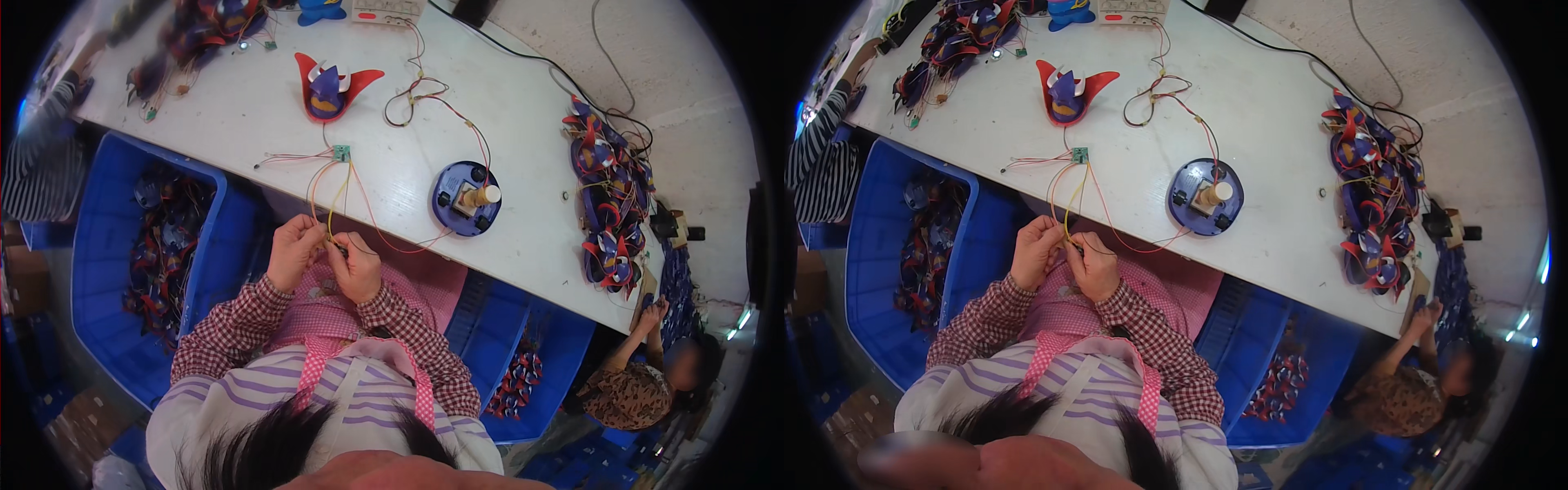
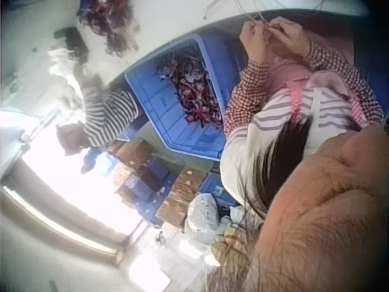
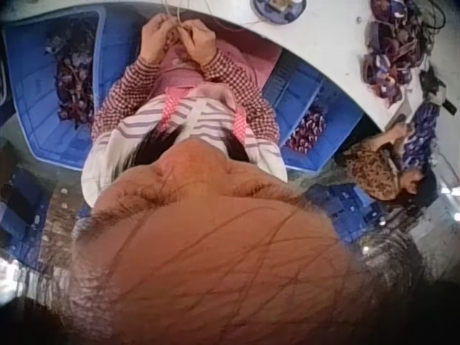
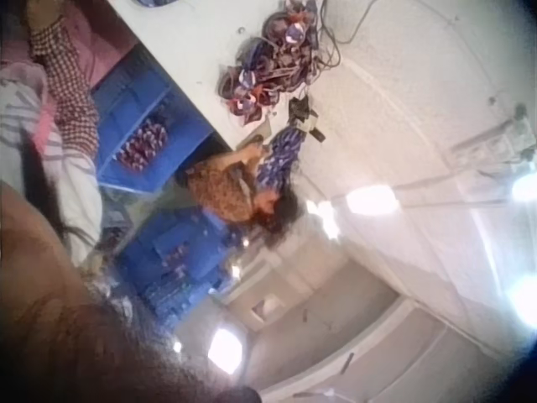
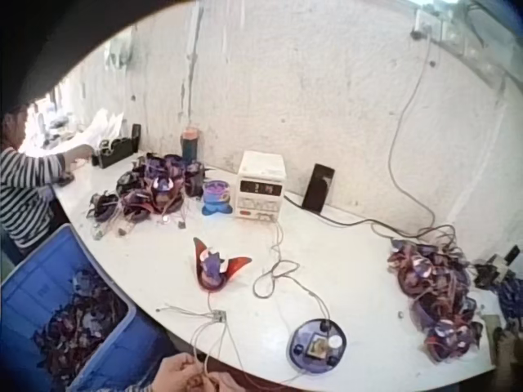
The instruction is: The person is manually assembling and testing electronic toy components on a workbench in a factory setting.
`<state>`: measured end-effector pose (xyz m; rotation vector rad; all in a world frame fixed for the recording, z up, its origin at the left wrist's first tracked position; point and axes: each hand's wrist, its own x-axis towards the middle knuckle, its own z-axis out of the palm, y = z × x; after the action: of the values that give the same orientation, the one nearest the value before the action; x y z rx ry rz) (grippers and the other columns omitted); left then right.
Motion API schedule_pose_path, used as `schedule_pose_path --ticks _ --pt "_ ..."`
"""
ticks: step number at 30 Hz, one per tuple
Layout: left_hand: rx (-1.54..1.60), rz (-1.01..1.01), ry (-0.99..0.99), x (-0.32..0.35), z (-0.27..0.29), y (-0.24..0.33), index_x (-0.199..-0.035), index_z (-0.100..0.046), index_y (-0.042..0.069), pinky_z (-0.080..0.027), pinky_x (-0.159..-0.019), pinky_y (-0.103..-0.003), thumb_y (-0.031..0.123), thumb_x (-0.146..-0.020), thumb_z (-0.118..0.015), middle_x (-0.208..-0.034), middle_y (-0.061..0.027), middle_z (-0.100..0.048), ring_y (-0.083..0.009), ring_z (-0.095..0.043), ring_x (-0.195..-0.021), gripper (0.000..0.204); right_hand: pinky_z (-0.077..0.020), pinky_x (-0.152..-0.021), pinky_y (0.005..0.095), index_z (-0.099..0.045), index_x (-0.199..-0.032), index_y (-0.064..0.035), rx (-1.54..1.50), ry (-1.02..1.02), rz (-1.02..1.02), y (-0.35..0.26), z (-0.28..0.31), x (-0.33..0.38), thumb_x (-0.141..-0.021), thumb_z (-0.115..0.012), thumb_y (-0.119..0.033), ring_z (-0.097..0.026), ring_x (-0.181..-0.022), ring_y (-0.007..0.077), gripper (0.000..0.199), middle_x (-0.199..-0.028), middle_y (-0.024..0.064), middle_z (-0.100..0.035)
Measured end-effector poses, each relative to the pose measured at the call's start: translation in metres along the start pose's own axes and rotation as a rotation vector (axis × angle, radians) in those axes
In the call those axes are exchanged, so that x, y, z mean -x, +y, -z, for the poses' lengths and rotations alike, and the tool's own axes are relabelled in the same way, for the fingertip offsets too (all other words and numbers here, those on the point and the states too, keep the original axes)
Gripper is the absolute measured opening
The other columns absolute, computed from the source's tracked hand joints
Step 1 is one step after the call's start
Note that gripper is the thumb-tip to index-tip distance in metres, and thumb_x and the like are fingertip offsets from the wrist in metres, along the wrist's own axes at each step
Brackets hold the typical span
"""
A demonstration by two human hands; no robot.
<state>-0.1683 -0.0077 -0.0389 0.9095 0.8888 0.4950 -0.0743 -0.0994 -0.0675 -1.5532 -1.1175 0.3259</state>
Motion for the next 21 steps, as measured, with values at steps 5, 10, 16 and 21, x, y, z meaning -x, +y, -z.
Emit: schedule_pose_path --ticks 5,10,16,21 --pt "0.011 0.007 0.025 -0.005 0.002 -0.001 -0.082 -0.054 0.004 -0.026 -0.037 -0.016 0.01 -0.086 -0.058 -0.056 0.0013 -0.049 -0.0036 -0.035 -0.04 0.009 -0.0449 -0.055 0.0302 -0.057 -0.093 0.0014 -0.021 -0.01 -0.011 0.007 -0.003 -0.004 -0.078 -0.061 0.0 -0.056 -0.062 0.0248 0.016 -0.081 0.0112 -0.058" --pt "-0.14 -0.147 0.058 0.0 0.001 -0.009 -0.094 -0.054 0.002 -0.032 -0.043 -0.016 0.008 -0.085 -0.058 -0.065 -0.0008 -0.051 -0.0048 -0.041 -0.048 0.011 -0.0462 -0.058 0.0306 -0.056 -0.098 0.0012 -0.087 0.009 -0.026 0.022 0.0 0.0 -0.078 -0.062 -0.003 -0.056 -0.064 0.0264 0.022 -0.083 0.0115 -0.059" --pt "-0.722 -0.717 0.076 0.003 -0.033 0.021 -0.12 -0.044 0.001 -0.045 -0.067 -0.024 0.011 -0.077 -0.067 -0.096 -0.0106 -0.054 -0.0163 -0.052 -0.08 0.05 -0.0495 -0.066 0.0344 -0.056 -0.106 0.0003 0.088 -0.141 -0.173 0.044 0.018 0.009 -0.078 -0.064 -0.013 -0.06 -0.076 0.031 0.032 -0.094 0.0152 -0.061" --pt "-1.128 -1.056 -0.452 -0.061 -0.12 0.037 -0.133 -0.034 0.0 -0.03 -0.101 -0.042 0.039 -0.064 -0.077 -0.131 -0.0206 -0.037 -0.0338 -0.037 -0.119 0.091 -0.0512 -0.068 0.0321 -0.061 -0.104 -0.0018 0.097 -0.675 -0.137 0.0 0.117 0.011 -0.078 -0.067 -0.018 -0.063 -0.076 0.03 0.031 -0.091 0.0147 -0.065"
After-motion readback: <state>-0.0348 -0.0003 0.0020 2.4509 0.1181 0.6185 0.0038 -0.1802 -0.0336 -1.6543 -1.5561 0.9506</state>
